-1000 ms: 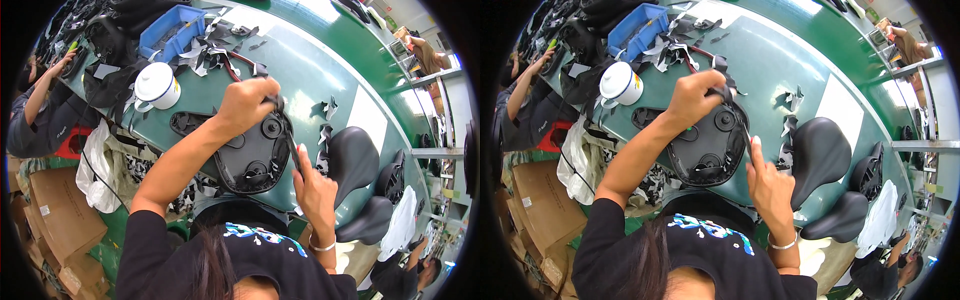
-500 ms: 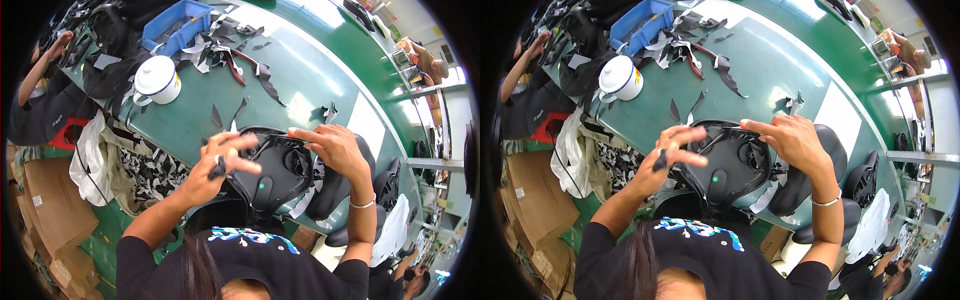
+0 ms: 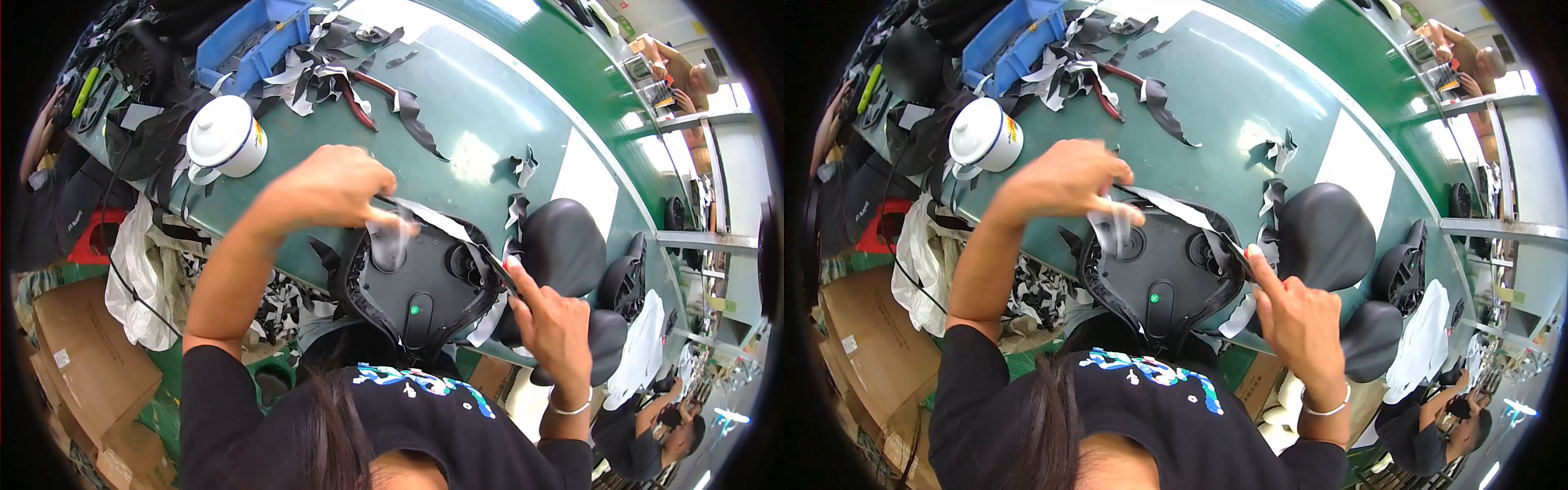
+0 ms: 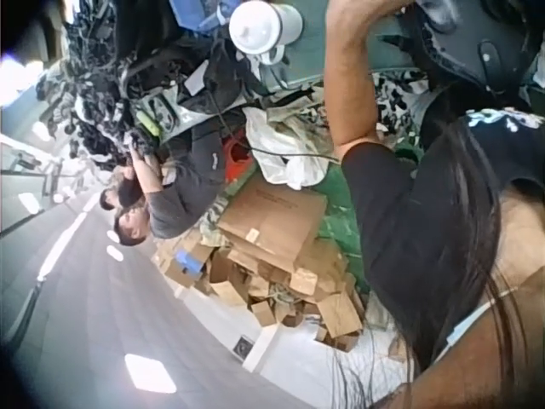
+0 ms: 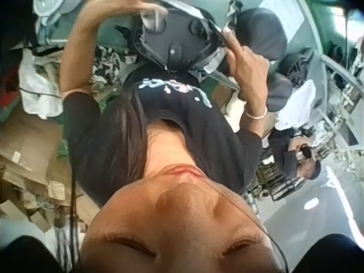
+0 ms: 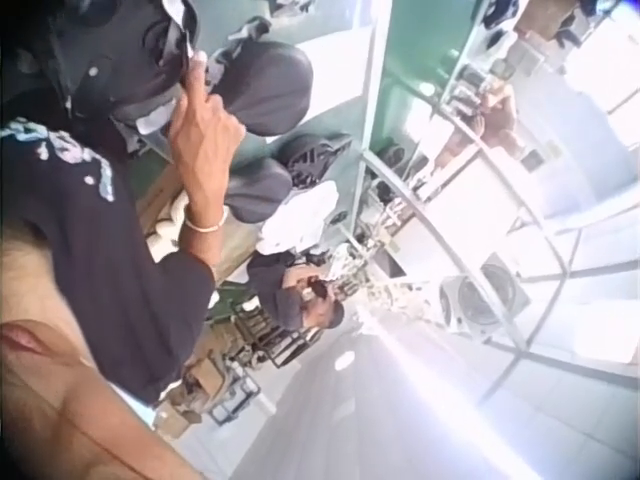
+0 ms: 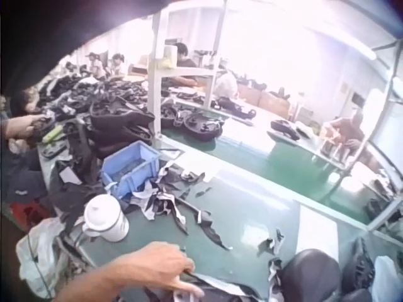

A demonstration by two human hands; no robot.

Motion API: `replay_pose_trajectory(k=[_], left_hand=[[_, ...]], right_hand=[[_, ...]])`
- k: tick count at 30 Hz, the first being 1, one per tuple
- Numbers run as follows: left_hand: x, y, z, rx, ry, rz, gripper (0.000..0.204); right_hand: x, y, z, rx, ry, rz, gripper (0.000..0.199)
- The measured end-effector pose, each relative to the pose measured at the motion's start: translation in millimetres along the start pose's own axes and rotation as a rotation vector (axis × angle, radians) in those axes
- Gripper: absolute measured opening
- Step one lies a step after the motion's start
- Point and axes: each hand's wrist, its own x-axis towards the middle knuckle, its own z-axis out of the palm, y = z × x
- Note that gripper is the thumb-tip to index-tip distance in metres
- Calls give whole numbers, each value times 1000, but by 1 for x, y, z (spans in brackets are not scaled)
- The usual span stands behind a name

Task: Using a utility knife and pliers to trim and finish the edges of bicycle seat covers on an assembly line.

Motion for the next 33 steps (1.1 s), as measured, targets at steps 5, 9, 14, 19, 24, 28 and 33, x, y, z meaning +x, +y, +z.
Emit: replay_pose_trajectory(k=[5,9,14,19,24,28,33], left_hand=[[42,17,56,-426,168,600,37],[66,39,40,-1338,317,112,38],[41,55,0,-1346,1635,239,35],[31,48,23,-227,1166,67,34],[34,-9,61,-408,172,-161,40],[84,-19,40,-997,801,-310,42],[181,6,106,-211,767,4,45]], right_hand=[[11,15,1,136,-23,-117,50],[-18,6,29,73,31,-25,51],[-59,-29,47,515,110,186,53],[-66,-22,62,1017,215,463,50],[-82,41,86,1100,784,794,29],[-94,41,112,1691,658,809,43],[-80,34,112,2096,705,661,46]])
